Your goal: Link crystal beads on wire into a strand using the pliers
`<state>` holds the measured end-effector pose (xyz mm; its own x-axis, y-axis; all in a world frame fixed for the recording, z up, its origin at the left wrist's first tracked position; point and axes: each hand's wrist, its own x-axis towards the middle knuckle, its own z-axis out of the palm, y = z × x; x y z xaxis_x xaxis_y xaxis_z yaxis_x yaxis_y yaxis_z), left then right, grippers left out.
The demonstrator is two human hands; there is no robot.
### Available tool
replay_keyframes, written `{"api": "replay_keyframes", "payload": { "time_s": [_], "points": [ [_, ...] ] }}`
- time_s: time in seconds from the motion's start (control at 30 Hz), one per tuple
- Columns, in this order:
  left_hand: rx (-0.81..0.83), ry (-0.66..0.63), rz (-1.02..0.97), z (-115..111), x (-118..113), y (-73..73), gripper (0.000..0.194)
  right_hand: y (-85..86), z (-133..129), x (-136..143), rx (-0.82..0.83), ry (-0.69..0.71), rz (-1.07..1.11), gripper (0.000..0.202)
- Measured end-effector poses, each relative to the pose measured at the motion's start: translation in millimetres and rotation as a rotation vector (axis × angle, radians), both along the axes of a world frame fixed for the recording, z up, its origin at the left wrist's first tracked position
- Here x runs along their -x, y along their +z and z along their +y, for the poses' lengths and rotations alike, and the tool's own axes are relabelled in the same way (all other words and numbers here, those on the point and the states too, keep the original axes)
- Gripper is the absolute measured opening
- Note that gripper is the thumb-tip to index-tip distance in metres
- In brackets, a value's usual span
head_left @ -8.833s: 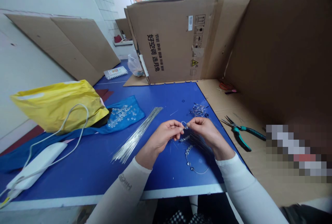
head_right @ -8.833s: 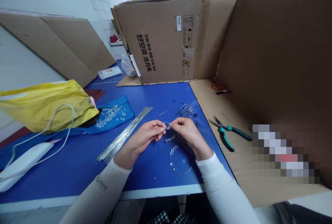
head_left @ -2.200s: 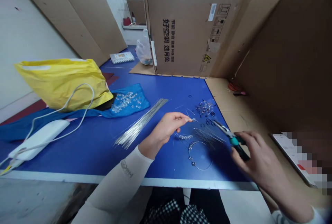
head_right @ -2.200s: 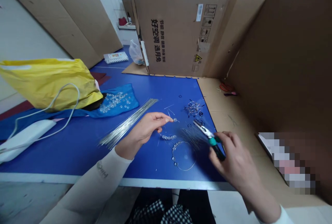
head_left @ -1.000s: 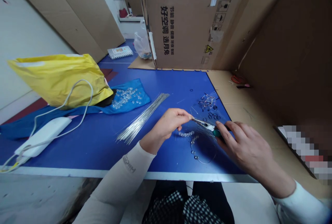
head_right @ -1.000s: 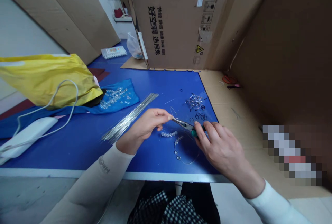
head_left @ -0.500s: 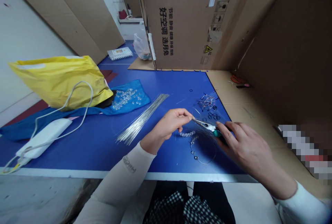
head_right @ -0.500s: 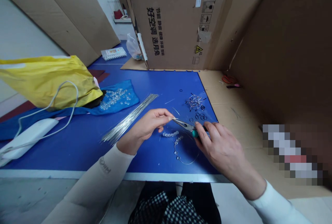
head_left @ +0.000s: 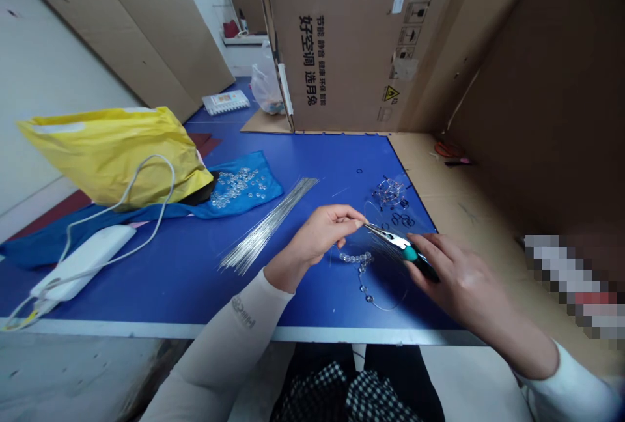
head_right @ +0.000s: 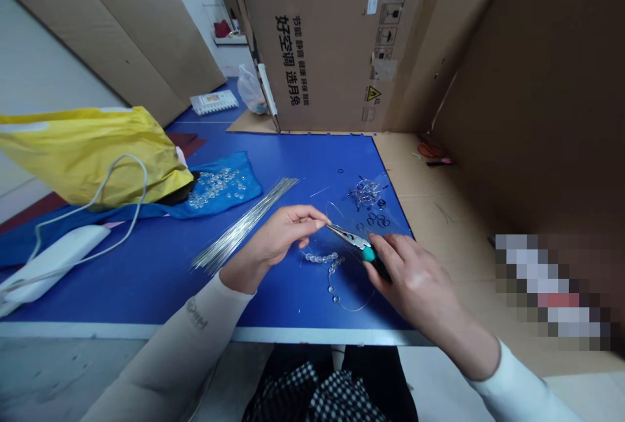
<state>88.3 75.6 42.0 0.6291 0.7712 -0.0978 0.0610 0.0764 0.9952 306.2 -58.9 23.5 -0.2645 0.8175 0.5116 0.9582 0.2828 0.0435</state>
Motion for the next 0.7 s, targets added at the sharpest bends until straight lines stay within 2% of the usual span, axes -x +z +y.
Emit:
{"api": "replay_keyframes", "payload": {
  "time_s": [0.23, 0.33, 0.43, 0.53, 0.7],
  "points": [
    [-0.098, 0.001, 0.068, -2, 0, 0.7, 0.021, 2.3, -2, 0, 0.219, 0.04, 0.386, 0.032],
    [-0.154, 0.015, 0.088, -3, -1, 1.6, 0.021, 10.4, -2, 3, 0.32, -0.017, 0.567, 0.029],
    [-0.209, 0.018, 0.094, -3, -2, 0.9, 0.022, 20.6, -3, 7, 0.496, -0.078, 0.723, 0.033],
    [-0.269, 0.018, 0.106, -2, -1, -0.7, 0.024, 27.9, -5, 8, 0.622, -0.106, 0.809, 0.041],
    [-0.298, -0.01, 0.143, -2, 1, -2.9, 0.027, 31.1, -8, 9, 0.605, -0.124, 0.813, 0.042]
  ]
}}
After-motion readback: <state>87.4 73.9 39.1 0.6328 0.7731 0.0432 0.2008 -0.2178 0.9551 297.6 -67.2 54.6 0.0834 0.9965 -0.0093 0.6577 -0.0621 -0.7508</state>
